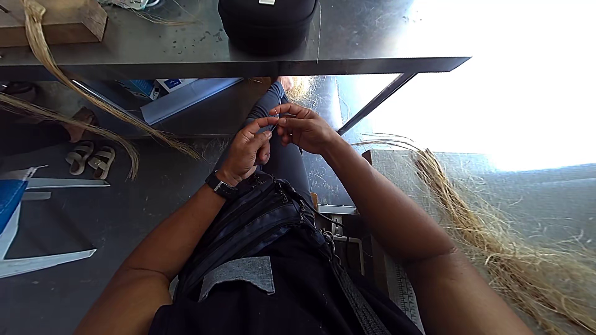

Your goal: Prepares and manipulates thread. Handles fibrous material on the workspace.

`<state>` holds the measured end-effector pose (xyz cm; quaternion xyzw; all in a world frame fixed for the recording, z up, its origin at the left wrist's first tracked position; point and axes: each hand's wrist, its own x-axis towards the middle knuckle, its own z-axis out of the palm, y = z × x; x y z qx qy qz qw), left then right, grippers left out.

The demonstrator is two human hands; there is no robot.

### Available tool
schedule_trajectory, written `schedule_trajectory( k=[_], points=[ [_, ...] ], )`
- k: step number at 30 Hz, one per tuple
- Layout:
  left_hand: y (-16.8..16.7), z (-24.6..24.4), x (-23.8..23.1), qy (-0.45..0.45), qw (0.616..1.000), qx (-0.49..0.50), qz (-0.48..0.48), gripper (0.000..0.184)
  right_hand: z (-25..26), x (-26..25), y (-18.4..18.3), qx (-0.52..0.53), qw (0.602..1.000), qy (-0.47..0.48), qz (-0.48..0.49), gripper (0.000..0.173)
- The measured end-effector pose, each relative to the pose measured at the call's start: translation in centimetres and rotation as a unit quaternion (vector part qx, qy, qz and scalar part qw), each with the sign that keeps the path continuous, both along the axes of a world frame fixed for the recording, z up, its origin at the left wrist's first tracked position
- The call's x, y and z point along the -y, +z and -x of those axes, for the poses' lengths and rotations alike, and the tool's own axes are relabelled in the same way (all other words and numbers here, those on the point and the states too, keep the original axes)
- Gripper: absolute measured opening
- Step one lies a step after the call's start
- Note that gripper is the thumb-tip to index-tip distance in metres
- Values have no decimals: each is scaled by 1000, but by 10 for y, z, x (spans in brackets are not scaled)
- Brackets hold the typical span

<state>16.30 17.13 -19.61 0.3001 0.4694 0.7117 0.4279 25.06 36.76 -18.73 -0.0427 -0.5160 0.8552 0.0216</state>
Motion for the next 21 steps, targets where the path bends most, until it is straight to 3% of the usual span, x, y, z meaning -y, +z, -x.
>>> schedule_trajectory(
  k=[15, 21],
  points=[
    [3, 1, 3, -22, 1000, 11, 12, 35, 2, 1, 0, -13, 997, -57, 48, 21],
    [2, 4, 4, -17, 1000, 8, 8, 34, 1, 1, -2, 16, 999, -48, 21, 7]
  ],
)
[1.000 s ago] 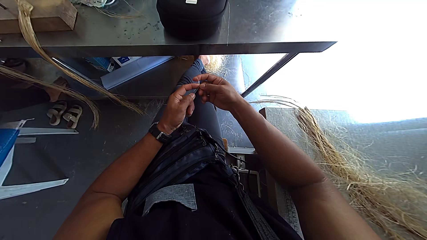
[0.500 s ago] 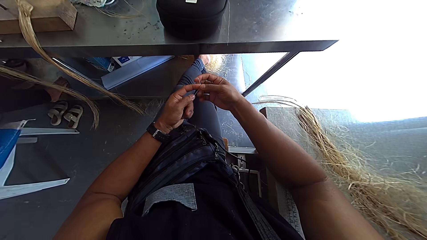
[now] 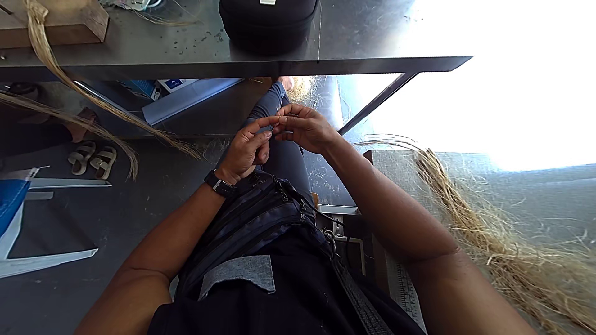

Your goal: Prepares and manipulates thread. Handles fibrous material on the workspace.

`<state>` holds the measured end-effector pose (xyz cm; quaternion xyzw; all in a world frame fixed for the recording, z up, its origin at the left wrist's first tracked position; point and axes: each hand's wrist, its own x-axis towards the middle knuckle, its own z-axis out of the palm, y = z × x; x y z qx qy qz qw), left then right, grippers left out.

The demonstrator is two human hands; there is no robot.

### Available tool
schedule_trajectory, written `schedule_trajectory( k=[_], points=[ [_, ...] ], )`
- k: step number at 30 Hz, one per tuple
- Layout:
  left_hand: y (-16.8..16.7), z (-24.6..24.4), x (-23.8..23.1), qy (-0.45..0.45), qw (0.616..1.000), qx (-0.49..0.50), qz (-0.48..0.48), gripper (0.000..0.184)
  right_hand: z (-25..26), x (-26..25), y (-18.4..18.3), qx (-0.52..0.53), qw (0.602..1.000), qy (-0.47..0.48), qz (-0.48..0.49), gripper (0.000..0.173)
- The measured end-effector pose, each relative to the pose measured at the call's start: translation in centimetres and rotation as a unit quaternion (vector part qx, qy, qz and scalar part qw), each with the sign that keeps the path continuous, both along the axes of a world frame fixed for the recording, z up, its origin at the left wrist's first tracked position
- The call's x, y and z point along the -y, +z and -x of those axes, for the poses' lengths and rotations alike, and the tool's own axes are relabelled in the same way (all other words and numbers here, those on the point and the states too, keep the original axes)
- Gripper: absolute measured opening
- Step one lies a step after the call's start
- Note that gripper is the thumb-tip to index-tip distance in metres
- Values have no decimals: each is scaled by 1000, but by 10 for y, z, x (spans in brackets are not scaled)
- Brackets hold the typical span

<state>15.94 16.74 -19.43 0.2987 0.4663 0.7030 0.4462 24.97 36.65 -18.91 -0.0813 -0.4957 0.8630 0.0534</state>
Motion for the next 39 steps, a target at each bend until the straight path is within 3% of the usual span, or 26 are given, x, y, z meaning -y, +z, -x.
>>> schedule_trajectory(
  k=[12, 21, 27, 31, 34, 36, 37, 39],
  points=[
    [-1, 0, -2, 25, 999, -20, 26, 33, 2, 11, 0, 9, 992, -117, -56, 6],
    [-7, 11, -18, 74, 985, -127, 90, 26, 3, 5, 5, 109, 978, -151, -95, 9],
    [-8, 35, -7, 75, 915, -369, 145, 18, 4, -1, 9, 176, 970, -152, -72, 10],
    [-3, 54, 4, 156, 819, -523, 174, 23, 4, -1, 9, 195, 966, -152, -69, 10],
    [-6, 62, 9, 244, 766, -570, 171, 23, 4, -2, 8, 199, 968, -145, -57, 11],
    [-12, 64, 8, 294, 773, -537, 163, 25, 4, 0, 9, 197, 971, -128, -43, 11],
    [-15, 63, 7, 308, 799, -492, 160, 24, 4, 2, 9, 190, 974, -118, -35, 11],
    [-20, 58, 1, 298, 888, -322, 135, 21, 3, 6, 8, 170, 980, -101, -16, 11]
  ],
)
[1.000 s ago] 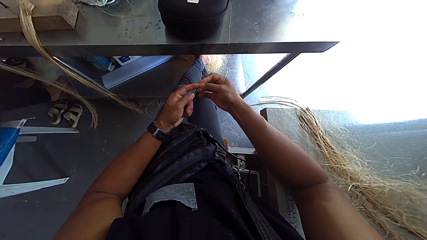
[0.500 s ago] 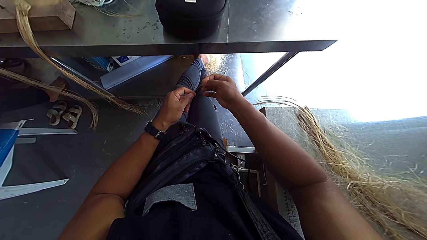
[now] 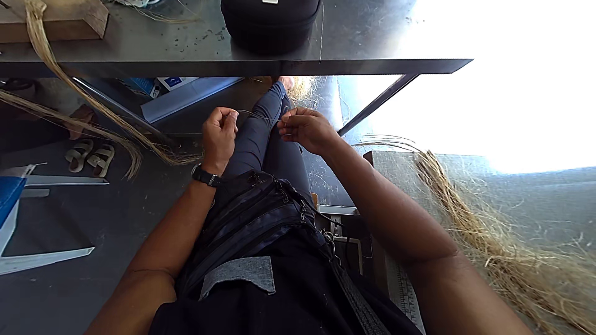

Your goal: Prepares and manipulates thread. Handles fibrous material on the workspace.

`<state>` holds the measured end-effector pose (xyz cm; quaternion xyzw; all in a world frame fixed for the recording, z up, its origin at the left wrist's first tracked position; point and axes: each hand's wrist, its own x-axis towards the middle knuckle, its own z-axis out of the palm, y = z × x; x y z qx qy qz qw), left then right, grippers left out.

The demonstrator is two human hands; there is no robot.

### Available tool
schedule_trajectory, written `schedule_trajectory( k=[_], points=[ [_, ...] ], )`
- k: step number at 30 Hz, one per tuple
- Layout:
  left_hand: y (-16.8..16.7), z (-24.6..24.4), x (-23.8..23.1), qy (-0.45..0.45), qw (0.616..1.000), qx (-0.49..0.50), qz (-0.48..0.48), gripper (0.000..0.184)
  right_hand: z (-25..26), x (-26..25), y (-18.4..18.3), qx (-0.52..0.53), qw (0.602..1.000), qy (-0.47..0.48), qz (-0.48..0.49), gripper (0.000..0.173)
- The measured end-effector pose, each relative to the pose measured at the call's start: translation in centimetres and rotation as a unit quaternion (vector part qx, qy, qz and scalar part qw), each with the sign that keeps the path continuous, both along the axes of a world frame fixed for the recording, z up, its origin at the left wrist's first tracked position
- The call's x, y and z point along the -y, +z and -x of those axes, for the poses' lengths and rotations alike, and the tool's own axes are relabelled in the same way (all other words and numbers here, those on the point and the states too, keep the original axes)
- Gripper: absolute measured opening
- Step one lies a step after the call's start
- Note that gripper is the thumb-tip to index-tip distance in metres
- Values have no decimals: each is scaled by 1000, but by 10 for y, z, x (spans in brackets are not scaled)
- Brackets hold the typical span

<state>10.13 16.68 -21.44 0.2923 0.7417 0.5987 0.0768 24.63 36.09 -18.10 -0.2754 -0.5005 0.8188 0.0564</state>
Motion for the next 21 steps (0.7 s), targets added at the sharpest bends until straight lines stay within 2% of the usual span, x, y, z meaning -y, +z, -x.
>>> schedule_trajectory(
  k=[2, 4, 6, 9, 13, 16, 21],
  points=[
    [-3, -9, -6, -58, 980, 182, -62, 18, 0, 4, 0, -16, 1000, 12, 18, 11],
    [-5, -18, -11, -110, 963, 238, -64, 19, 0, 9, 0, -21, 999, 12, 24, 11],
    [-6, -26, -17, -146, 969, 194, -37, 20, 0, 13, -1, -16, 1000, 4, 22, 11],
    [-9, -31, -23, -164, 985, 41, 29, 19, 1, 17, -1, -11, 1000, -15, 23, 11],
    [-5, -40, -23, -165, 977, -89, 104, 25, 2, 19, -2, -6, 999, -36, 6, 9],
    [-3, -45, -22, -157, 972, -131, 116, 29, 1, 21, -1, 9, 999, -38, -27, 6],
    [0, -45, -22, -154, 972, -142, 104, 32, 1, 24, 0, 34, 997, -33, -63, 5]
  ],
)
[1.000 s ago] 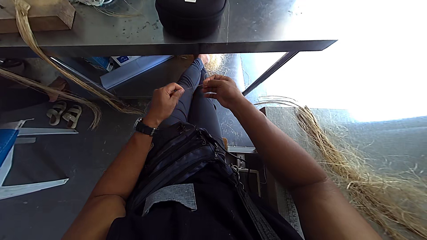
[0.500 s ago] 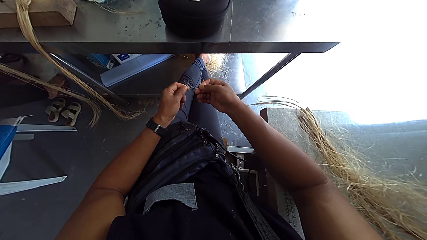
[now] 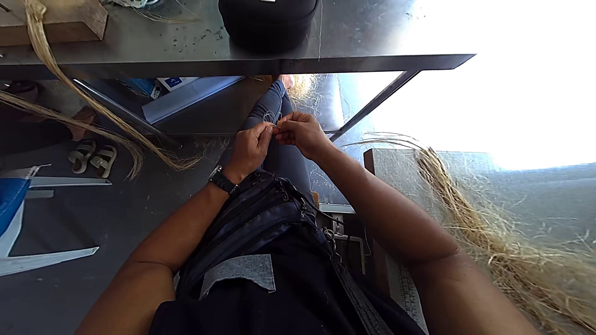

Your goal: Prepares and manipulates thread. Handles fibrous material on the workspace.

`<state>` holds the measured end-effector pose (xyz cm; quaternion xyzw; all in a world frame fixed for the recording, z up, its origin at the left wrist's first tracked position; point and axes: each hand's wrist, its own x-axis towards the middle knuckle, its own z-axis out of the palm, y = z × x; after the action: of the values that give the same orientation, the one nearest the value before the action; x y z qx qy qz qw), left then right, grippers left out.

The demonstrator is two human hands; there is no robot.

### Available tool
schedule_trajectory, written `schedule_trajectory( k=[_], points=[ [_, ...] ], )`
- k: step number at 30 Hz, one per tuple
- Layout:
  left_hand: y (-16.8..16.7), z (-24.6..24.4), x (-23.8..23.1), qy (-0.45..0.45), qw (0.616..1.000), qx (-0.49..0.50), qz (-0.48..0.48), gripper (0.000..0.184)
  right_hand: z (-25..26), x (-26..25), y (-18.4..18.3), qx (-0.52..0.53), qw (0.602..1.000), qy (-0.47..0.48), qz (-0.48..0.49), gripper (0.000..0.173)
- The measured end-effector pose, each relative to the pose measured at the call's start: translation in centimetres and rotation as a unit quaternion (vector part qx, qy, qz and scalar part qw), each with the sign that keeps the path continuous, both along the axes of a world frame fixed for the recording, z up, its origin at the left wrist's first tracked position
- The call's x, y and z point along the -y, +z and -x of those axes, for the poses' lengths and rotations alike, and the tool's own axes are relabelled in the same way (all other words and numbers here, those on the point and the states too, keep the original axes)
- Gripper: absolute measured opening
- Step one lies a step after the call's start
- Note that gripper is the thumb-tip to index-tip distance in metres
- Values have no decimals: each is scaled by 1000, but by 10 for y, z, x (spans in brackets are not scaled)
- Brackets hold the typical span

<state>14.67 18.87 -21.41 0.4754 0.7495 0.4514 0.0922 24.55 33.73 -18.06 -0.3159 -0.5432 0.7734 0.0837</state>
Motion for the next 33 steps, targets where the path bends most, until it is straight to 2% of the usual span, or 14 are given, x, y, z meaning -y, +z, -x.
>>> schedule_trajectory(
  k=[5, 10, 14, 17, 24, 30, 33],
  points=[
    [2, 0, 1, 2, 1000, 1, 10, 31, 1, 1, -2, -1, 1000, 2, -11, 5],
    [-3, 5, -1, 34, 998, 25, -44, 25, 0, 2, -3, 10, 1000, 28, 2, 8],
    [-4, 9, 0, 11, 993, 65, -96, 23, 1, 0, -2, 15, 999, 10, 48, 11],
    [-3, 11, 2, -3, 992, 86, -91, 25, 1, -2, -1, 15, 999, 4, 51, 11],
    [0, 18, 2, -14, 990, 130, -50, 34, -1, -1, -3, 33, 992, 117, -26, 8],
    [1, 22, 3, -24, 990, 138, -26, 40, -2, -2, -2, 37, 983, 175, -41, 8],
    [0, 22, 2, -24, 987, 160, -17, 40, -2, -3, -4, 0, 977, 205, -50, 7]
  ],
)
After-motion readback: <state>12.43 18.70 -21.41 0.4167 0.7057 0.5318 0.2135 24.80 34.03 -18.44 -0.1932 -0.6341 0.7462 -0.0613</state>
